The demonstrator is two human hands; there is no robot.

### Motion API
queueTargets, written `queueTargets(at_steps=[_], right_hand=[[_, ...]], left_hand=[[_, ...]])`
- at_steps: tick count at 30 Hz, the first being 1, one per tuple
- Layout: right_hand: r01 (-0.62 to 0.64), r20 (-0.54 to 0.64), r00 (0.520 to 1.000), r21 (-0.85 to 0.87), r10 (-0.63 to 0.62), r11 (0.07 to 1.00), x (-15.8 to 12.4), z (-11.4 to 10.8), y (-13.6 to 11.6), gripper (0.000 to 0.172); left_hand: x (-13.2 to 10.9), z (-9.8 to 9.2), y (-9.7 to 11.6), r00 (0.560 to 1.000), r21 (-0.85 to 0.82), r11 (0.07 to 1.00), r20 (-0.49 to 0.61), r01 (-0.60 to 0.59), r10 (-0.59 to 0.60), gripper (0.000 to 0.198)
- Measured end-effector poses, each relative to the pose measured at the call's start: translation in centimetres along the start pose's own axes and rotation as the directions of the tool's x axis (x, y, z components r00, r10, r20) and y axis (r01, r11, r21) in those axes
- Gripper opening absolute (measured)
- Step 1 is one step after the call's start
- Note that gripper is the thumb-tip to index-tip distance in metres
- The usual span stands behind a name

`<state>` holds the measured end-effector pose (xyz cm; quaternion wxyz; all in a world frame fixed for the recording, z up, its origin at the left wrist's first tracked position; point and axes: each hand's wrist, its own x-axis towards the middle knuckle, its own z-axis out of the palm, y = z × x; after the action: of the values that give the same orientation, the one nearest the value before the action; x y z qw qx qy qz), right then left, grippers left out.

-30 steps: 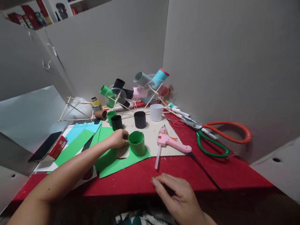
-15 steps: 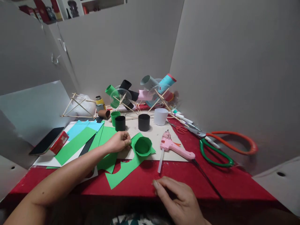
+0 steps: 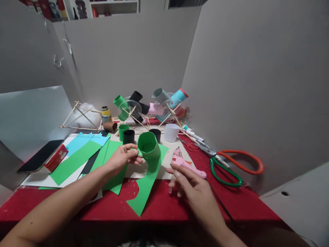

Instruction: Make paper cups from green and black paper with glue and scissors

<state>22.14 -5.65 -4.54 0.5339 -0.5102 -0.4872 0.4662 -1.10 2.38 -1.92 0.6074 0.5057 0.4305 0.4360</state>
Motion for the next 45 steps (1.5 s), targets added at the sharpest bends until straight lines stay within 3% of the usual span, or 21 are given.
queueTargets(at_steps=[4, 8, 15, 18, 21, 25, 32, 38, 41, 43, 45], right_hand=[[0.052, 0.108, 0.993, 0.017, -0.053, 0.999, 1.0, 0.3, -1.0, 0.048], [0.108, 0.117, 0.988, -0.016, -0.106, 0.994, 1.2, 0.5, -1.2, 0.049], [0.102, 0.128, 0.987, -0.034, -0.097, 0.994, 0.7, 0.4, -0.5, 0.05], [0.08, 0.161, 0.984, -0.046, -0.072, 0.996, 0.3, 0.7, -0.3, 0.048], [0.058, 0.201, 0.979, -0.058, -0.045, 0.997, 0.0, 1.2, -0.1, 0.047], [0.038, 0.243, 0.97, -0.071, -0.02, 0.997, -0.3, 1.8, 0.2, 0.05], [0.063, 0.222, 0.974, -0.103, -0.039, 0.993, -0.5, 1.8, 0.1, 0.045], [0.178, 0.182, 0.972, -0.141, -0.151, 0.974, -1.1, 2.0, -0.2, 0.043], [0.259, 0.106, 0.964, -0.161, -0.244, 0.952, -1.2, 1.5, -0.3, 0.029], [0.376, -0.01, 0.921, -0.233, -0.389, 0.897, -1.4, 0.8, -0.6, 0.021], [0.523, -0.079, 0.813, -0.338, -0.577, 0.782, -1.9, 0.2, -1.2, 0.024]], left_hand=[[-1.5, 1.4, 0.3, 0.997, 0.028, 0.997, 0.04, -0.066, 0.065, 0.04], [-2.7, 2.1, 0.3, 0.992, 0.065, 0.993, 0.087, -0.099, 0.093, 0.043], [-2.9, 2.2, 0.3, 0.995, 0.032, 0.999, 0.101, -0.011, 0.008, 0.042], [-2.9, 2.7, 0.0, 0.996, -0.062, 0.998, 0.088, 0.026, -0.02, 0.042], [-3.1, 3.4, -0.4, 0.989, -0.158, 0.986, 0.142, 0.052, -0.029, 0.036], [-3.5, 3.8, -1.0, 0.984, -0.165, 0.98, 0.159, 0.112, -0.086, 0.038], [-3.7, 3.7, -1.3, 0.979, -0.195, 0.977, 0.198, 0.085, -0.046, 0.035], [-4.4, 3.7, -0.5, 0.978, -0.16, 0.983, 0.203, 0.086, -0.052, 0.039], [-4.8, 3.7, -0.4, 0.99, -0.161, 0.984, 0.133, 0.073, -0.052, 0.04], [-5.1, 3.8, -0.3, 0.997, -0.135, 0.99, 0.07, 0.029, -0.02, 0.04], [-5.5, 4.0, 0.0, 0.999, -0.107, 0.994, 0.037, -0.033, 0.037, 0.041]])
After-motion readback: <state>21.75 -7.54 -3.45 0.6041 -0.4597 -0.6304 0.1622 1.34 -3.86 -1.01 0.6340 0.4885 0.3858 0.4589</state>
